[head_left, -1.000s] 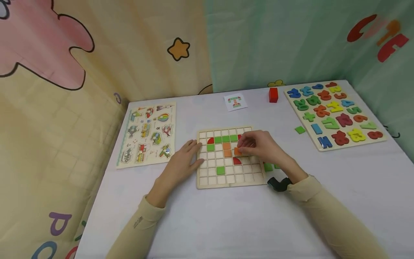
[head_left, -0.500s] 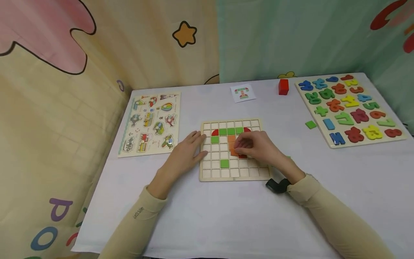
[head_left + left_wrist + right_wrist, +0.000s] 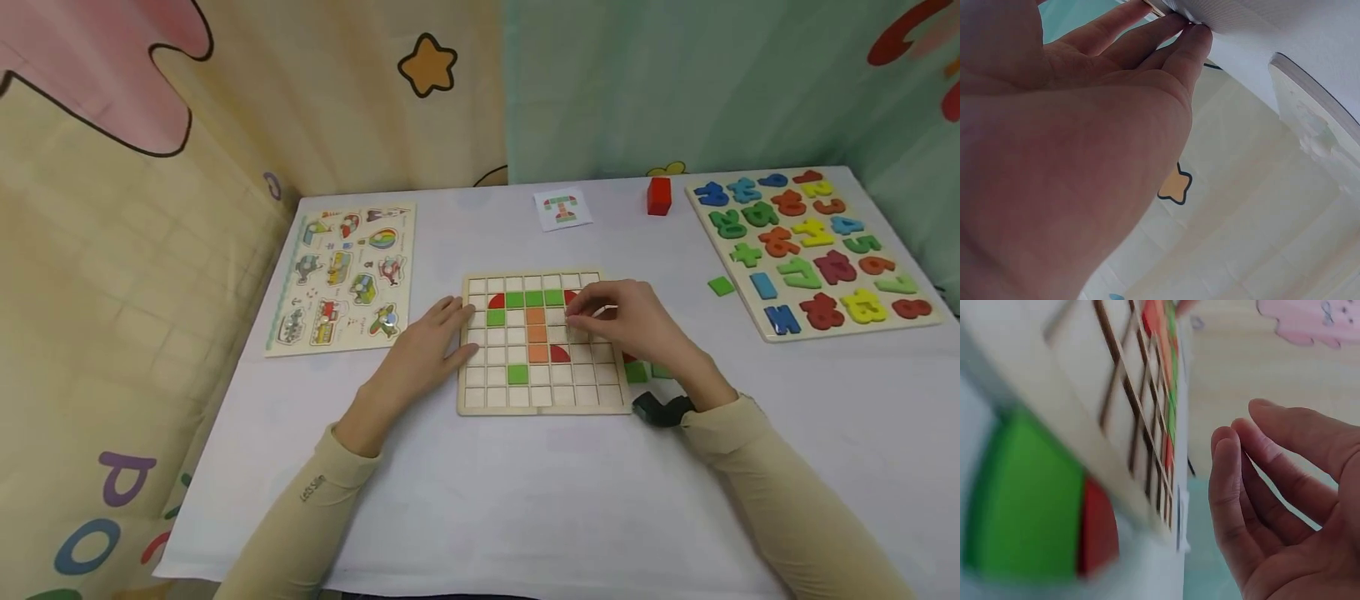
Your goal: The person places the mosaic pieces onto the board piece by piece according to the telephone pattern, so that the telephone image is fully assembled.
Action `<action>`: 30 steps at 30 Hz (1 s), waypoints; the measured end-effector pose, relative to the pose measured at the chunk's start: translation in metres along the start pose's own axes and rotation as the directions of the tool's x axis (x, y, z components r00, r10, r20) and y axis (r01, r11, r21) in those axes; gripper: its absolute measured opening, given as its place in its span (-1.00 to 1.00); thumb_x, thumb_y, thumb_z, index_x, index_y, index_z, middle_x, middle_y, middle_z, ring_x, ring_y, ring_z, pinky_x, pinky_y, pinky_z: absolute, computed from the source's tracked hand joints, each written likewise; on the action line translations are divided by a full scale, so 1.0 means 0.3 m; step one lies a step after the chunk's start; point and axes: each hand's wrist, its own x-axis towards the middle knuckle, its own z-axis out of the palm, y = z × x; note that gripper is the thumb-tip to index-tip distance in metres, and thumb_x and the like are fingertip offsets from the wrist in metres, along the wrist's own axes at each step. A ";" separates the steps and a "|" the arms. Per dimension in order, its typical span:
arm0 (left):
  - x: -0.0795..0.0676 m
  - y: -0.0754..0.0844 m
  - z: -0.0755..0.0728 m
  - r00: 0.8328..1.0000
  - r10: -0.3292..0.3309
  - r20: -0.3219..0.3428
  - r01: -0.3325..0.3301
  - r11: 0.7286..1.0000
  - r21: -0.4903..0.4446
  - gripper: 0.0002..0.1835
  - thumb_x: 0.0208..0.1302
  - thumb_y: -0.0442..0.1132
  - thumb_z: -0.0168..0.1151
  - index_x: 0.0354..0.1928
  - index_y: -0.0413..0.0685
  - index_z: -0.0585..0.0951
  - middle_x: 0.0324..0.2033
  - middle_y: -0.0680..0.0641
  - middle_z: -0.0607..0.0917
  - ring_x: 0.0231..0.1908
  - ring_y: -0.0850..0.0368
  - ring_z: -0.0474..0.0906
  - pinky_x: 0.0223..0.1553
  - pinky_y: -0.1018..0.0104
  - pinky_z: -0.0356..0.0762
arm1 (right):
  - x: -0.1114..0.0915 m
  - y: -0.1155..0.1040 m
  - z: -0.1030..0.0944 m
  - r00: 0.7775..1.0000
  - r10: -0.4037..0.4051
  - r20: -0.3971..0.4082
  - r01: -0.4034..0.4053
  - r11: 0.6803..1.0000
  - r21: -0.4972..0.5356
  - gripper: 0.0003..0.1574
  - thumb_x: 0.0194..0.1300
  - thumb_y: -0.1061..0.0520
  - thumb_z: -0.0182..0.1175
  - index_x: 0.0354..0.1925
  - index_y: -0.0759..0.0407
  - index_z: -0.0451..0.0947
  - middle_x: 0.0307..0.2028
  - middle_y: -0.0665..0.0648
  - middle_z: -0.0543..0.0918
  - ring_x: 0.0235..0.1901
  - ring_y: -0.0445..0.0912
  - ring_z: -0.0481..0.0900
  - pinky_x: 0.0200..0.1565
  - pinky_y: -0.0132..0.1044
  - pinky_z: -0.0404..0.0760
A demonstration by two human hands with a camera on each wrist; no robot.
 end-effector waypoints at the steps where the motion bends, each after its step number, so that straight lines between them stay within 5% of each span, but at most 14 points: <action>1: 0.001 0.003 -0.002 1.000 0.000 0.004 0.000 1.000 0.003 -0.30 0.52 0.02 0.29 0.56 -0.11 0.38 0.58 -0.23 0.32 0.61 -0.16 0.16 0.54 -0.12 0.30 | -0.001 0.012 -0.021 1.000 0.020 -0.009 -0.020 1.000 0.001 -0.88 0.38 0.12 0.45 -0.13 0.09 0.77 -0.19 0.06 0.77 -0.16 -0.06 0.67 -0.08 -0.42 0.72; 4: 0.001 0.007 -0.006 1.000 0.002 0.005 -0.002 1.000 0.009 -0.30 0.52 0.02 0.29 0.56 -0.11 0.38 0.57 -0.23 0.33 0.61 -0.16 0.17 0.54 -0.12 0.31 | -0.005 0.058 -0.090 0.996 0.074 -0.050 -0.073 0.997 0.002 -0.81 0.41 0.07 0.42 -0.06 0.10 0.77 -0.14 0.10 0.78 -0.12 -0.04 0.66 -0.09 -0.58 0.61; 8: 0.001 0.007 -0.012 1.000 0.002 -0.003 -0.002 1.000 0.006 -0.31 0.52 0.00 0.29 0.55 -0.11 0.39 0.57 -0.23 0.34 0.61 -0.15 0.18 0.54 -0.12 0.31 | -0.014 0.131 -0.178 0.977 0.178 -0.116 -0.173 0.983 0.053 -0.60 0.47 -0.12 0.35 0.09 0.10 0.72 -0.02 0.12 0.76 -0.06 -0.05 0.61 -0.05 -0.49 0.57; 17: -0.001 0.000 -0.010 1.000 0.016 -0.010 -0.016 1.000 -0.004 -0.31 0.52 -0.01 0.29 0.55 -0.13 0.39 0.56 -0.23 0.35 0.60 -0.16 0.18 0.54 -0.12 0.30 | -0.081 0.247 -0.331 0.871 0.424 -0.247 -0.414 0.905 0.095 -0.29 0.48 -0.35 0.21 0.33 0.05 0.58 0.14 0.09 0.63 0.02 -0.09 0.51 -0.05 -0.34 0.52; 20: -0.001 0.002 -0.009 1.000 0.013 -0.014 -0.013 1.000 -0.005 -0.31 0.51 -0.01 0.30 0.55 -0.12 0.40 0.56 -0.23 0.35 0.60 -0.16 0.19 0.54 -0.13 0.31 | -0.101 0.267 -0.361 0.849 0.468 -0.245 -0.467 0.882 0.063 -0.22 0.49 -0.40 0.16 0.37 0.07 0.54 0.19 0.16 0.58 0.07 -0.03 0.45 -0.05 -0.26 0.52; 30: -0.004 0.009 -0.008 1.000 0.005 -0.013 -0.006 1.000 -0.013 -0.32 0.51 0.00 0.30 0.54 -0.11 0.40 0.56 -0.23 0.36 0.60 -0.17 0.19 0.54 -0.13 0.30 | -0.122 0.297 -0.383 0.826 0.517 -0.223 -0.534 0.845 -0.018 -0.24 0.56 -0.25 0.16 0.38 0.29 0.48 0.21 0.43 0.53 0.05 0.22 0.54 -0.09 -0.21 0.54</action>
